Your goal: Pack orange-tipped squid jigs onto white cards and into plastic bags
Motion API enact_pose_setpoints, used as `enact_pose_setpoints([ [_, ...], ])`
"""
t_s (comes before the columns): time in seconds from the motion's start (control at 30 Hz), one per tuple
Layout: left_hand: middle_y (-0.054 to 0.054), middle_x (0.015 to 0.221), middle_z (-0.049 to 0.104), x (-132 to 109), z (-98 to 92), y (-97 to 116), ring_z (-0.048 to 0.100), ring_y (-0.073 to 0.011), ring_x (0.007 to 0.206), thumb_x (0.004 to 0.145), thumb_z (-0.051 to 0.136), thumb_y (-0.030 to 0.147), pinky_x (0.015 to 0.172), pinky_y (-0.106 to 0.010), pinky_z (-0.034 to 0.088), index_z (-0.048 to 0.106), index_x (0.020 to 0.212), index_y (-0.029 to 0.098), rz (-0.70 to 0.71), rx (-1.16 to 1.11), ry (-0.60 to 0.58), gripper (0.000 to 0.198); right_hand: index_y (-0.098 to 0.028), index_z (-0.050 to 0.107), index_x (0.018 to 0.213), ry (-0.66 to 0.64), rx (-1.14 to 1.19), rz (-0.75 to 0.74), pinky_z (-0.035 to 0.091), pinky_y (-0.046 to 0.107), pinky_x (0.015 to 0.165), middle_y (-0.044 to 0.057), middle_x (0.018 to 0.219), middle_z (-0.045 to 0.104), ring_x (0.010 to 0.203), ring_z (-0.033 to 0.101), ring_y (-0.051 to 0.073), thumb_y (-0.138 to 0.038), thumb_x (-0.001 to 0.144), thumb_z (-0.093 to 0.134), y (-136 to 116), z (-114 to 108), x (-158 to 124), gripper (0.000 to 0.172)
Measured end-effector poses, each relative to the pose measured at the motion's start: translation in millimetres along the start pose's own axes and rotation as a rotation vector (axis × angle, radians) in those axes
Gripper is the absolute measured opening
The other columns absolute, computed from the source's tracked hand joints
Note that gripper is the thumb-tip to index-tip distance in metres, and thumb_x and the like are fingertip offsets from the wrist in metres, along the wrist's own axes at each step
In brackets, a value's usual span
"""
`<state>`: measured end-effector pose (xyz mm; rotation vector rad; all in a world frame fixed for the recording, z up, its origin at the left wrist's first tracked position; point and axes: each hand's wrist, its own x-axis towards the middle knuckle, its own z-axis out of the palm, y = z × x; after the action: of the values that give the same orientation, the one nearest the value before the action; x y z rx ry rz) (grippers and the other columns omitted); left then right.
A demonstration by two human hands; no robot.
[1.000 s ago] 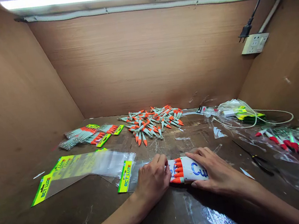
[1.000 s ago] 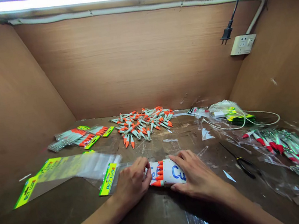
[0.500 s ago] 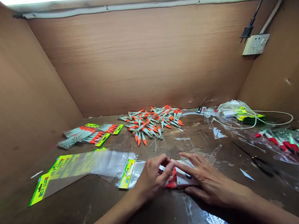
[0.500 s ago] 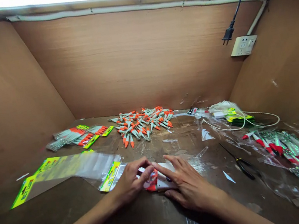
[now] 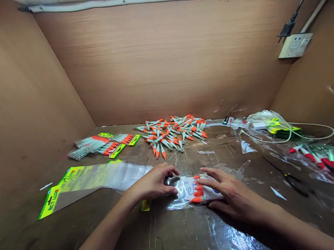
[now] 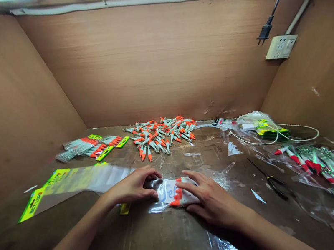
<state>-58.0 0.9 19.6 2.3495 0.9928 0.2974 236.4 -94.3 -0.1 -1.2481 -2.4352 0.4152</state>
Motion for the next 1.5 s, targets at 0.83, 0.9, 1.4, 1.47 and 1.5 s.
enact_pose_setpoints([
  [0.83,0.001,0.08,0.06,-3,70.3,60,0.057,-0.0163,0.069,0.097,0.045,0.02,0.063,-0.029,0.038,0.049,0.087,0.022,0.106,0.293,0.287,0.011,-0.029,0.014,0.158,0.026,0.033,-0.005,0.033,0.043,0.117,0.009,0.158,0.033,0.144,0.033,0.026,-0.033,0.085,0.069,3,4,3,0.091],
  [0.9,0.0,0.081,0.06,-1,71.3,59,0.057,-0.0161,0.071,0.098,0.044,0.019,0.064,-0.028,0.039,0.048,0.087,0.022,0.092,0.272,0.333,0.012,-0.03,0.014,0.158,0.02,0.023,-0.006,0.033,0.044,0.117,0.009,0.159,0.031,0.144,0.033,0.027,-0.032,0.085,0.07,3,3,4,0.092],
  [1.4,-0.002,0.09,0.051,0,76.3,62,0.054,-0.0165,0.076,0.096,0.044,0.021,0.067,-0.029,0.043,0.048,0.086,0.023,0.037,0.112,0.538,0.011,-0.031,0.016,0.158,0.058,0.041,0.022,0.033,0.048,0.117,0.011,0.159,0.028,0.145,0.03,0.029,-0.028,0.083,0.07,2,5,5,0.092],
  [1.47,-0.001,0.088,0.05,1,76.6,62,0.053,-0.0163,0.074,0.095,0.044,0.02,0.066,-0.029,0.042,0.047,0.085,0.023,0.019,0.073,0.536,0.011,-0.03,0.016,0.158,0.045,0.026,0.027,0.032,0.046,0.118,0.011,0.159,0.027,0.146,0.029,0.028,-0.028,0.084,0.07,1,5,4,0.092],
  [1.5,-0.001,0.086,0.05,2,76.7,61,0.052,-0.0162,0.073,0.094,0.045,0.02,0.065,-0.029,0.041,0.046,0.084,0.023,0.005,0.056,0.534,0.011,-0.029,0.016,0.158,0.047,0.021,0.033,0.032,0.046,0.118,0.011,0.159,0.027,0.146,0.029,0.028,-0.029,0.084,0.07,1,6,4,0.092],
])
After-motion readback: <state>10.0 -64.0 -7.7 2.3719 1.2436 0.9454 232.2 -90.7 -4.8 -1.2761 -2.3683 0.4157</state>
